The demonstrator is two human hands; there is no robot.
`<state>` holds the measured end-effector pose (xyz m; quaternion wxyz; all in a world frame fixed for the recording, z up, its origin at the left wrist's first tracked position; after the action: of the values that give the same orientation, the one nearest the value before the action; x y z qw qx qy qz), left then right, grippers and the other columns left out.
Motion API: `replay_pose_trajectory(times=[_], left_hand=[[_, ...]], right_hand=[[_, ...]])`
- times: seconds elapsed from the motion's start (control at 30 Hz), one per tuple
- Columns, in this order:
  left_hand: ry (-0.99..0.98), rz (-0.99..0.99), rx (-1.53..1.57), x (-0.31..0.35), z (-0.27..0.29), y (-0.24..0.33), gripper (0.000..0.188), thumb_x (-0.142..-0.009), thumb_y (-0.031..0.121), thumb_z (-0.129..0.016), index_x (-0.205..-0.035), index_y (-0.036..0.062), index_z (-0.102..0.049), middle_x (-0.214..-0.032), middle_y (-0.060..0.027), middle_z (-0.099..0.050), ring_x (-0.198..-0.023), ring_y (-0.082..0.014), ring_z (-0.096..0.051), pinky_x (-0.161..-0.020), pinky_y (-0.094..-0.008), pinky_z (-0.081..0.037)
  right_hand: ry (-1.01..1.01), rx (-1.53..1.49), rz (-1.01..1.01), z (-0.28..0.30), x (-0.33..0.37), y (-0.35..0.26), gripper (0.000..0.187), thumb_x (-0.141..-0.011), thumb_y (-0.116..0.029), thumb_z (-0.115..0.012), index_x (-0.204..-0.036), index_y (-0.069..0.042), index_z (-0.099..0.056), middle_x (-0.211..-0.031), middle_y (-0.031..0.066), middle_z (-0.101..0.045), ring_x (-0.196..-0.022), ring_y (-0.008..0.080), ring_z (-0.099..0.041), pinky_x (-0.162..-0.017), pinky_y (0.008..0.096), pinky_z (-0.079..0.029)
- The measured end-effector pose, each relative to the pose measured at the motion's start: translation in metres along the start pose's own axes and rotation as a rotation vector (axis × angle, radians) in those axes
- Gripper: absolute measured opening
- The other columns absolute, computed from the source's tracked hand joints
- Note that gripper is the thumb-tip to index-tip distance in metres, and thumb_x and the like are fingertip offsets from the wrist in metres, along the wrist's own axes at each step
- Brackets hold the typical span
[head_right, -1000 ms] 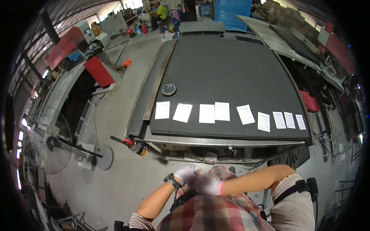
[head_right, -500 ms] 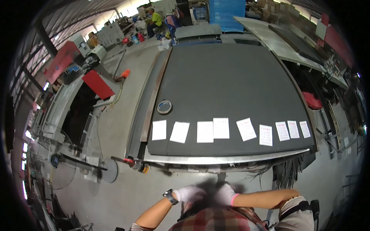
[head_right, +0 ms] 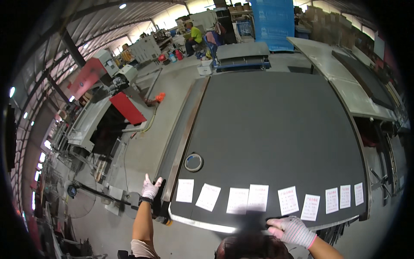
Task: The recorder applies structural lining strips and identification labels to large grey panels in a manufacturing facility.
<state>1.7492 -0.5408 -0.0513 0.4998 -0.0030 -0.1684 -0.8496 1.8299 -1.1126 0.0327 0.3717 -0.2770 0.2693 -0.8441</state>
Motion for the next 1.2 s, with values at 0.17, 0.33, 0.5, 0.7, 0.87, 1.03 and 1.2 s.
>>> replay_pose_trajectory(times=[0.17, 0.33, 0.5, 0.7, 0.87, 1.03, 1.2], left_hand=[[-0.048, 0.049, -0.069, -0.008, -0.024, 0.018, 0.108, -0.067, 0.074, -0.058, -0.143, 0.0048, -0.025, -0.132, -0.0228, -0.047, -0.121, -0.0336, -0.048, -0.099, -0.0414, -0.040], [-0.085, 0.019, -0.088, -0.034, -0.026, 0.046, 0.105, -0.069, 0.076, -0.053, -0.141, 0.0041, -0.028, -0.133, -0.0214, -0.046, -0.121, -0.0344, -0.048, -0.099, -0.0421, -0.041], [-0.112, -0.127, -0.035, -0.083, -0.031, 0.112, 0.095, -0.076, 0.069, -0.053, -0.133, -0.0050, -0.034, -0.123, -0.0291, -0.051, -0.116, -0.0393, -0.051, -0.096, -0.0438, -0.042], [0.375, -0.313, -0.277, -0.098, -0.015, 0.123, 0.069, -0.081, 0.050, -0.058, -0.129, 0.0034, -0.042, -0.121, -0.0192, -0.050, -0.111, -0.0344, -0.050, -0.092, -0.0438, -0.044], [0.233, -0.346, -0.314, -0.084, -0.037, 0.239, 0.051, -0.085, 0.043, -0.057, -0.124, 0.0107, -0.052, -0.110, -0.0179, -0.054, -0.102, -0.0331, -0.055, -0.084, -0.0413, -0.048], [0.331, -0.186, -0.432, -0.127, -0.055, 0.283, 0.048, -0.085, 0.048, -0.056, -0.111, 0.0081, -0.057, -0.106, -0.0167, -0.055, -0.099, -0.0321, -0.057, -0.082, -0.0416, -0.049], [0.302, -0.204, -0.422, -0.157, -0.064, 0.296, 0.052, -0.087, 0.050, -0.052, -0.105, 0.0001, -0.054, -0.108, -0.0213, -0.056, -0.104, -0.0356, -0.055, -0.088, -0.0428, -0.046]], right_hand=[[-0.116, 0.001, 0.001, 0.001, -0.032, -0.006, 0.044, -0.091, -0.044, -0.048, -0.119, -0.012, -0.056, -0.095, 0.0142, -0.066, -0.093, 0.0323, -0.062, -0.083, 0.0406, -0.048], [-0.104, 0.009, -0.087, -0.006, -0.064, -0.029, 0.040, -0.090, -0.041, -0.050, -0.113, -0.010, -0.058, -0.091, 0.0145, -0.066, -0.090, 0.0323, -0.062, -0.080, 0.0415, -0.049], [0.108, 0.012, 0.052, 0.005, -0.081, -0.025, 0.042, -0.090, -0.041, -0.050, -0.119, -0.011, -0.053, -0.093, 0.0131, -0.065, -0.086, 0.0323, -0.063, -0.077, 0.0413, -0.050], [0.823, -0.105, -0.371, 0.122, -0.033, 0.093, 0.025, -0.086, -0.025, -0.060, -0.101, -0.005, -0.064, -0.096, 0.0153, -0.064, -0.091, 0.0297, -0.063, -0.079, 0.0356, -0.050], [1.198, 0.482, -0.968, 0.225, 0.059, 0.298, 0.040, -0.080, -0.030, -0.063, -0.111, -0.005, -0.060, -0.119, 0.0171, -0.057, -0.112, 0.0324, -0.052, -0.095, 0.0403, -0.042], [1.037, 0.117, -1.356, 0.278, 0.071, 0.442, 0.088, -0.078, -0.062, -0.057, -0.136, -0.001, -0.035, -0.137, 0.0217, -0.042, -0.126, 0.0338, -0.042, -0.104, 0.0404, -0.035], [1.055, 0.257, -1.299, 0.301, 0.017, 0.444, 0.092, -0.073, -0.067, -0.060, -0.131, 0.001, -0.041, -0.128, 0.0247, -0.050, -0.116, 0.0347, -0.052, -0.097, 0.0408, -0.041]])
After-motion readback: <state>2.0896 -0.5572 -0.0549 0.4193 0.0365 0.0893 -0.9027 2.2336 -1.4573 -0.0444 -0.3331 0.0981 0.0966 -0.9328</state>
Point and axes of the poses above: each hand's wrist, its own x-axis away from the middle knuckle, its own z-axis out of the back of the hand, y = z × x, the point moved 3 cm from there along -x, towards the middle knuckle
